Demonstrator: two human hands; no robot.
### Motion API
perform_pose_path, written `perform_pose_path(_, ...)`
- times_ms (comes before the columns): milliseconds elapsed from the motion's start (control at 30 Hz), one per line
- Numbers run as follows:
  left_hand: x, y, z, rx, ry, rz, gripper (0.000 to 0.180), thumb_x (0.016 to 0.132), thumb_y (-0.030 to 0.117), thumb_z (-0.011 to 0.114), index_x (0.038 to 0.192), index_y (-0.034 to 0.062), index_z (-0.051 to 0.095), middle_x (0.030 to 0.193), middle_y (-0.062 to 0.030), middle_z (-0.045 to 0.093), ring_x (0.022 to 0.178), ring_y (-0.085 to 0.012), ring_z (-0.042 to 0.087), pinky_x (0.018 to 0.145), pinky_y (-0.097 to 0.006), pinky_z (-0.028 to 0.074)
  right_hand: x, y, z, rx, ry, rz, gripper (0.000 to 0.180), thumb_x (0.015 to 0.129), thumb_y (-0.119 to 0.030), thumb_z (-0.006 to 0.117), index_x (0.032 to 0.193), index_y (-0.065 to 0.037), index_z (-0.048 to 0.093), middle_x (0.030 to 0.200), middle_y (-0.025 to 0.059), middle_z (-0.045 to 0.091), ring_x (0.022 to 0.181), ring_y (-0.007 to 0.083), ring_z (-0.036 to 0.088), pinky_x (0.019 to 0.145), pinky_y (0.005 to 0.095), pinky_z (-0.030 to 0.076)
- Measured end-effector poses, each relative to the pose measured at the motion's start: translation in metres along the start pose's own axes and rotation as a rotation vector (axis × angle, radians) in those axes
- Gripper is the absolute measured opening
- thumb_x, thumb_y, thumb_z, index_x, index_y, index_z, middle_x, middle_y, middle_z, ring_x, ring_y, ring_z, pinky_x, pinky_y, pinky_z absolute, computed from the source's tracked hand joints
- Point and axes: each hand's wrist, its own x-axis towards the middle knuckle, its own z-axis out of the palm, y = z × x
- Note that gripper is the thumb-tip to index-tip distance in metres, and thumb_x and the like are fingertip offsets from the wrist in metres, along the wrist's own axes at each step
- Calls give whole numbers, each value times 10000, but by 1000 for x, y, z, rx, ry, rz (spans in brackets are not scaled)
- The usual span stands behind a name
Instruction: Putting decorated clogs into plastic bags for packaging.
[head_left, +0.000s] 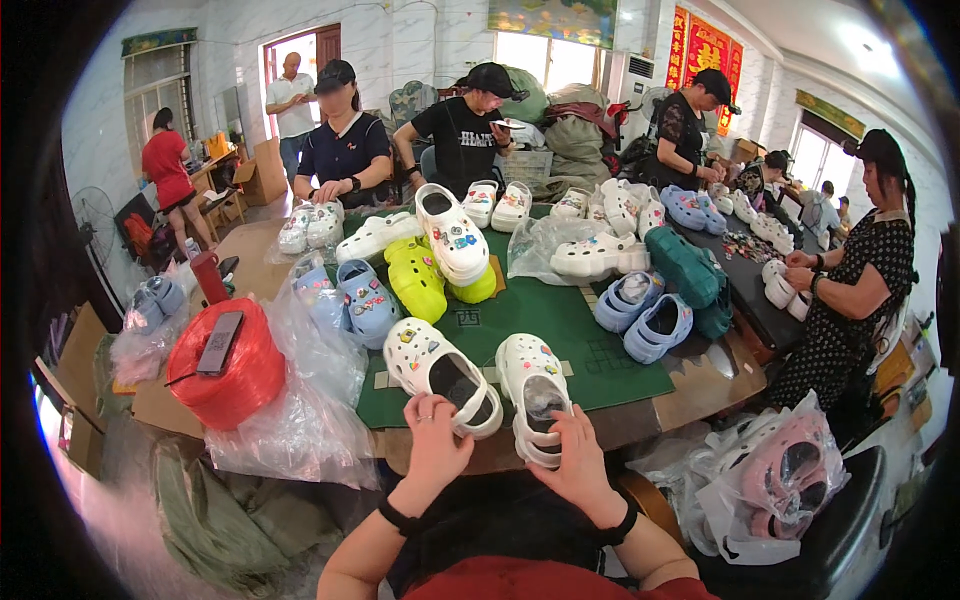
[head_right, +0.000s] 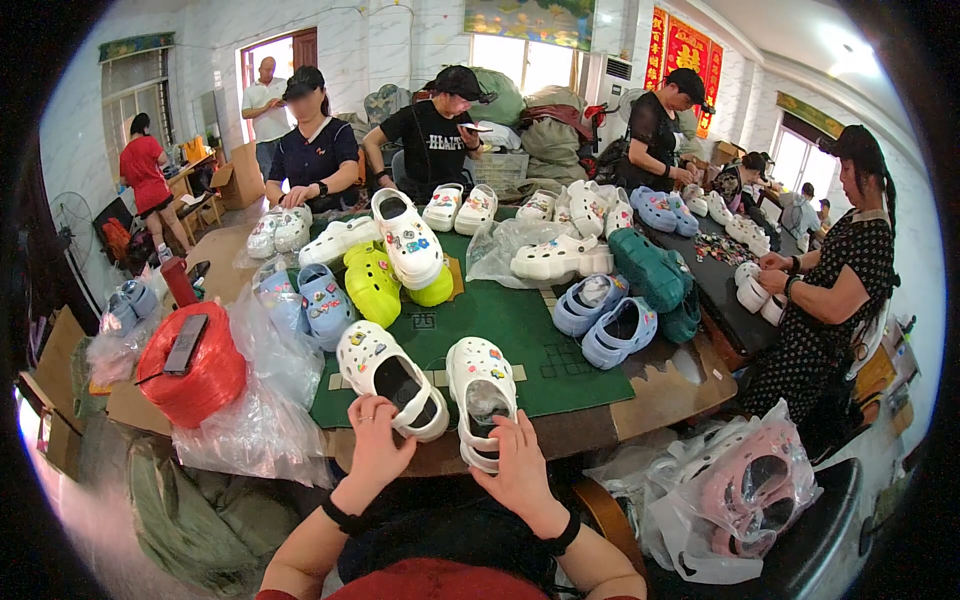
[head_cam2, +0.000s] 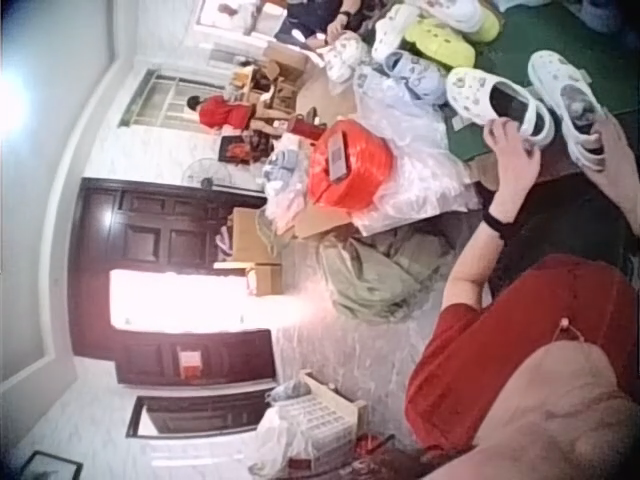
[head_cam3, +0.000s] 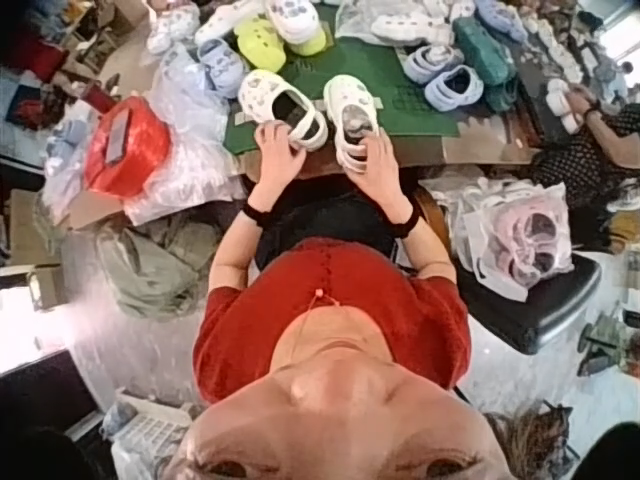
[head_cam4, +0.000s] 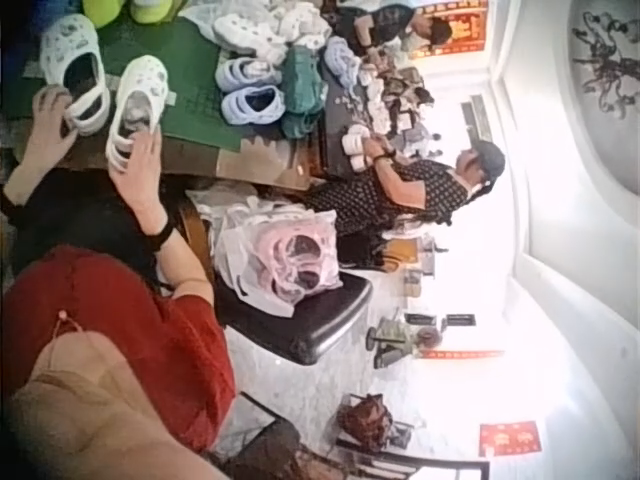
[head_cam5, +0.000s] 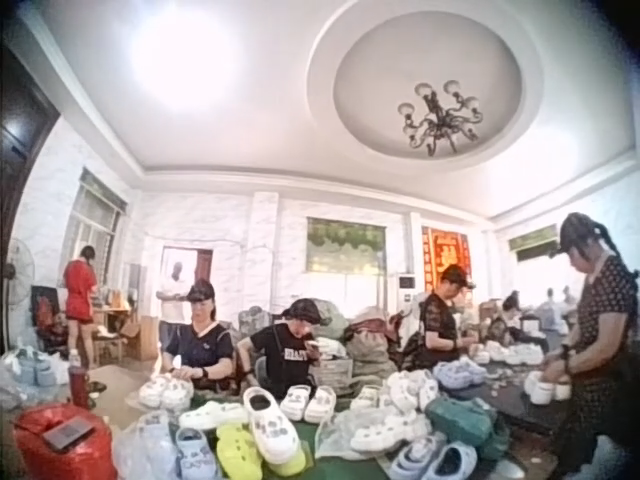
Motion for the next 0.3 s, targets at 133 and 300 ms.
perform_pose_path(133, 0, -21, -48, -163, -169, 101, 497, 627, 21, 789, 1049, 50, 528, 1205, -114, 528, 1244, -393, 443, 1076, -490, 370, 1, -5, 2, 52, 67, 34, 655, 676, -194, 874, 1169, -18, 481, 1267, 173, 530, 1286, 482, 442, 1120, 546, 367)
perform_pose_path(300, -4, -40, -75, -343, -392, 155, 541, 658, -5, 803, 1106, 73, 509, 1331, -105, 521, 1364, -381, 388, 1142, -487, 334, 16, -23, 15, 16, 51, -38, 654, 658, -190, 887, 1159, -53, 490, 1214, 143, 551, 1246, 455, 472, 1142, 555, 343)
